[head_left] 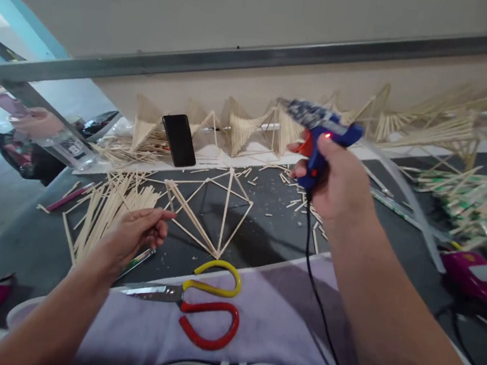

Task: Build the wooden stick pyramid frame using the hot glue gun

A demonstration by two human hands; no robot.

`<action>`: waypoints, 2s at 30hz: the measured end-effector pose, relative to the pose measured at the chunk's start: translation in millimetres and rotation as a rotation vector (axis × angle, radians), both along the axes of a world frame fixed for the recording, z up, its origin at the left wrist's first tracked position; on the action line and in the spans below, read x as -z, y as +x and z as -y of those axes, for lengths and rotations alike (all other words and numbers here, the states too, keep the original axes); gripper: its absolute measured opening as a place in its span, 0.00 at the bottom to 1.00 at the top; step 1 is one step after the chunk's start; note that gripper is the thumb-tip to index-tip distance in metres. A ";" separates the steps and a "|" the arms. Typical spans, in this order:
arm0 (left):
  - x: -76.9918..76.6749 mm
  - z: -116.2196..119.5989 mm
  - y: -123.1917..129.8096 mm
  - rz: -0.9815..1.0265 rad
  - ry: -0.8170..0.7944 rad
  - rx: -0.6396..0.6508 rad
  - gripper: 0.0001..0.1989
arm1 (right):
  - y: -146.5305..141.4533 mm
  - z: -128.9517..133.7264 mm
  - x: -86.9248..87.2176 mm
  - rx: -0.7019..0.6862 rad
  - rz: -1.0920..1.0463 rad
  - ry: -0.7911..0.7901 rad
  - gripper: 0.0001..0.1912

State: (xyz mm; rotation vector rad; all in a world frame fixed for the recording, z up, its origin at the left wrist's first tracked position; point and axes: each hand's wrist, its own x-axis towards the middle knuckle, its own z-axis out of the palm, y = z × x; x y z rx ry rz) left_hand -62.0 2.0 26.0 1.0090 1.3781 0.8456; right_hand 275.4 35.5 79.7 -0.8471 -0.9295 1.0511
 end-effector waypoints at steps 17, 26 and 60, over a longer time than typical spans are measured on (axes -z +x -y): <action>36.7 13.6 76.2 -0.157 -0.044 0.367 0.13 | 13.1 4.9 -9.7 0.076 0.068 0.038 0.13; 32.9 -24.6 86.0 -0.071 0.037 0.468 0.11 | 8.0 6.1 -8.7 0.006 0.079 0.030 0.13; -7.5 -41.4 66.1 -0.110 0.563 -0.116 0.13 | -38.2 22.8 12.5 -0.230 0.295 -0.064 0.13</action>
